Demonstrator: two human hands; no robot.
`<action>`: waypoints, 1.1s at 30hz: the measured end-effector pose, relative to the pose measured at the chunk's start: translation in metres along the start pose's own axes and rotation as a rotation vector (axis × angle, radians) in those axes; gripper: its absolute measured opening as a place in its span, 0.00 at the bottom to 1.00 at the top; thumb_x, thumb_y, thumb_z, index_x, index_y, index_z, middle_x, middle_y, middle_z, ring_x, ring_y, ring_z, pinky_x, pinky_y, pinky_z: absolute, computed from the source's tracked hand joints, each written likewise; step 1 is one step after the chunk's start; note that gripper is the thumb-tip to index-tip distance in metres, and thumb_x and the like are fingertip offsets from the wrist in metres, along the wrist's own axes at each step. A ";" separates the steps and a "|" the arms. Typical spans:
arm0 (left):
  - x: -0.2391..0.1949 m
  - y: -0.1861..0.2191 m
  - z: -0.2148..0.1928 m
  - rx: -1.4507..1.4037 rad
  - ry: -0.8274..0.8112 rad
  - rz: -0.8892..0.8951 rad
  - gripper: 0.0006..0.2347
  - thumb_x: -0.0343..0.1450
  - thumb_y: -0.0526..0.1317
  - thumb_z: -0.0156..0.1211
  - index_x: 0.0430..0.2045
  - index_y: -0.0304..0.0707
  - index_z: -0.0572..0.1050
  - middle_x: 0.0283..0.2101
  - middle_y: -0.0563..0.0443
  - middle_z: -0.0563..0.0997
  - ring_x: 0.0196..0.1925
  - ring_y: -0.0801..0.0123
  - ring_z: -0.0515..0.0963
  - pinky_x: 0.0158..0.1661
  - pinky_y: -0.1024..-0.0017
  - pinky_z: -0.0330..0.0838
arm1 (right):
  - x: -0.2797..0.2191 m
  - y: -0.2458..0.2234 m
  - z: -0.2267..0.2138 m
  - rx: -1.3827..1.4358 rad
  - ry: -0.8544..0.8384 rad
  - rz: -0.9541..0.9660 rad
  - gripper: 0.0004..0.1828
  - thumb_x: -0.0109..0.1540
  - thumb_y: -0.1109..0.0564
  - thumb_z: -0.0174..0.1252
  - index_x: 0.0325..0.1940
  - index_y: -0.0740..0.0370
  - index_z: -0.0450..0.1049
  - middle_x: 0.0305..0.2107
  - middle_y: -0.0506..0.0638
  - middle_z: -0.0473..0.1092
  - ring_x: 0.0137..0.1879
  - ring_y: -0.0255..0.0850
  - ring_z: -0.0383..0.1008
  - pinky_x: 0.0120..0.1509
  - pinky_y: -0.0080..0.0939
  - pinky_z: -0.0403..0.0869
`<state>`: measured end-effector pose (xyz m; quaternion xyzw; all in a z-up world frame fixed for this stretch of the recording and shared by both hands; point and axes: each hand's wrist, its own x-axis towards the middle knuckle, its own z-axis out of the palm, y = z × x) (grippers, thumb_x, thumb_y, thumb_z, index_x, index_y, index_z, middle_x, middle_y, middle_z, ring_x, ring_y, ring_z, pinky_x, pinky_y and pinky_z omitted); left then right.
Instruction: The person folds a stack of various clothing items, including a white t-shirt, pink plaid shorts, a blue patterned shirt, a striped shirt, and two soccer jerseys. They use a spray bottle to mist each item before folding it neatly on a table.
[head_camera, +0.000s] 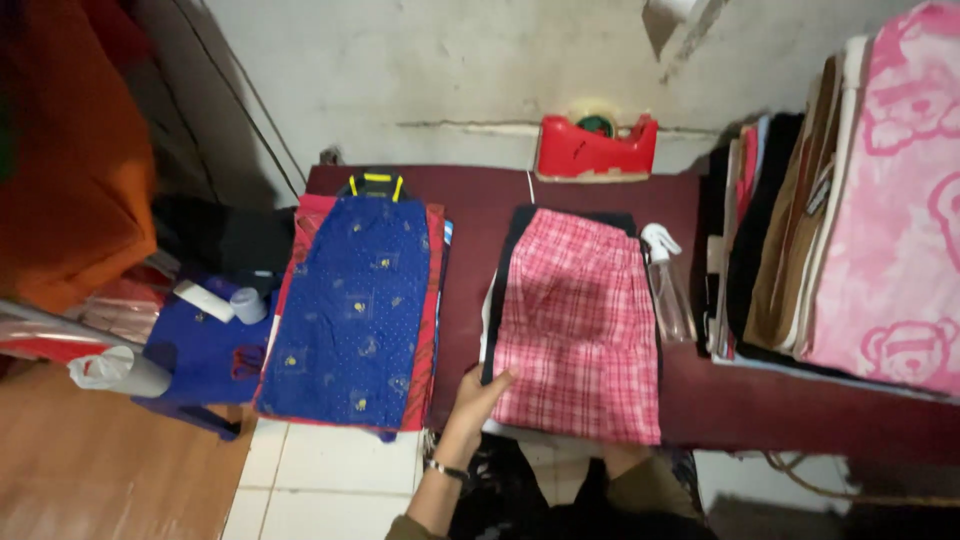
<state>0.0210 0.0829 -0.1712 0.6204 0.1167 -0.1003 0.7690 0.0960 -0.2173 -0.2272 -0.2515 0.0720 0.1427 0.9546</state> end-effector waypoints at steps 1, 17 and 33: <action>-0.005 0.001 -0.001 0.010 0.003 0.003 0.14 0.69 0.44 0.68 0.42 0.32 0.82 0.38 0.57 0.84 0.38 0.79 0.78 0.42 0.76 0.73 | -0.012 0.004 -0.008 -0.009 0.045 -0.004 0.30 0.68 0.40 0.43 0.70 0.56 0.63 0.61 0.51 0.69 0.63 0.46 0.71 0.66 0.51 0.70; -0.030 0.085 0.003 0.774 0.112 0.064 0.28 0.62 0.61 0.70 0.34 0.27 0.83 0.30 0.35 0.85 0.34 0.57 0.85 0.38 0.61 0.76 | -0.119 -0.025 0.071 -0.753 0.188 -0.157 0.23 0.61 0.61 0.61 0.62 0.64 0.72 0.46 0.47 0.77 0.50 0.34 0.75 0.58 0.37 0.73; -0.048 0.075 0.013 0.974 0.310 0.387 0.29 0.60 0.56 0.74 0.42 0.27 0.75 0.48 0.28 0.79 0.49 0.38 0.79 0.49 0.53 0.74 | -0.079 -0.024 0.058 -1.507 0.384 -0.643 0.26 0.64 0.57 0.64 0.64 0.69 0.68 0.58 0.57 0.69 0.64 0.44 0.68 0.69 0.44 0.66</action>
